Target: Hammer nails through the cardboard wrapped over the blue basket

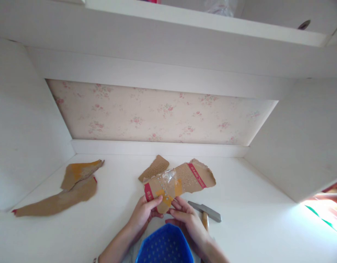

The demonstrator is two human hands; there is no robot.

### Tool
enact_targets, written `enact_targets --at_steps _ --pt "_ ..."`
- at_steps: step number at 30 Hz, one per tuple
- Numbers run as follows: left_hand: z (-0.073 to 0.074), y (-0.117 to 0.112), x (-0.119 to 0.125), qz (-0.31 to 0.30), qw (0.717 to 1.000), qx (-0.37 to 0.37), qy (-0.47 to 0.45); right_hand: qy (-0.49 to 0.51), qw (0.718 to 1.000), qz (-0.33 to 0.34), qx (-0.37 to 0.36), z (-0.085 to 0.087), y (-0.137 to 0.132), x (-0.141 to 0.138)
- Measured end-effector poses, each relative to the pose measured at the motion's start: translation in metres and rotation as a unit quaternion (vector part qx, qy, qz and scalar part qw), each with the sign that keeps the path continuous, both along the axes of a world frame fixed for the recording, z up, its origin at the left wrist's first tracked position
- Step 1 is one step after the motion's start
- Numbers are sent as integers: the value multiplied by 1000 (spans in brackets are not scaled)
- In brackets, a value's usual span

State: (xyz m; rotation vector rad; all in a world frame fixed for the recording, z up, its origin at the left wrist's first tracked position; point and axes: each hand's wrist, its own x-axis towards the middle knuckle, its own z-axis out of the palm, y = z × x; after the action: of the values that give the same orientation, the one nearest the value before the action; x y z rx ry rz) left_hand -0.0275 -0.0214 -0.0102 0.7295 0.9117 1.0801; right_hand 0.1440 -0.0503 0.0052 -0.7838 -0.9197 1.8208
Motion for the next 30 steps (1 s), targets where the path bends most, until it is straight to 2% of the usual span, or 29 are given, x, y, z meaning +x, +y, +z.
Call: enact_targets --at_steps 3,12,18,21,26,28,30 --pt "0 -1 0 7 1000 7 -2 -5 1000 -1 -3 0 0 2" --pt "-3 -1 -1 6 999 31 16 0 999 27 32 16 -4 -5" --pt "1 -1 -1 -3 1000 10 9 -9 1000 13 23 11 -5 -5" --pt "2 -2 0 -2 1000 15 9 -37 999 -26 18 4 -2 -2" --pt "1 -2 1 34 999 25 19 -127 975 -178 44 -9 5 3" --pt "0 -1 3 36 998 38 45 -159 966 -193 73 -13 4 2" --pt "0 -2 4 30 995 55 72 -177 964 -169 102 -14 2 0"
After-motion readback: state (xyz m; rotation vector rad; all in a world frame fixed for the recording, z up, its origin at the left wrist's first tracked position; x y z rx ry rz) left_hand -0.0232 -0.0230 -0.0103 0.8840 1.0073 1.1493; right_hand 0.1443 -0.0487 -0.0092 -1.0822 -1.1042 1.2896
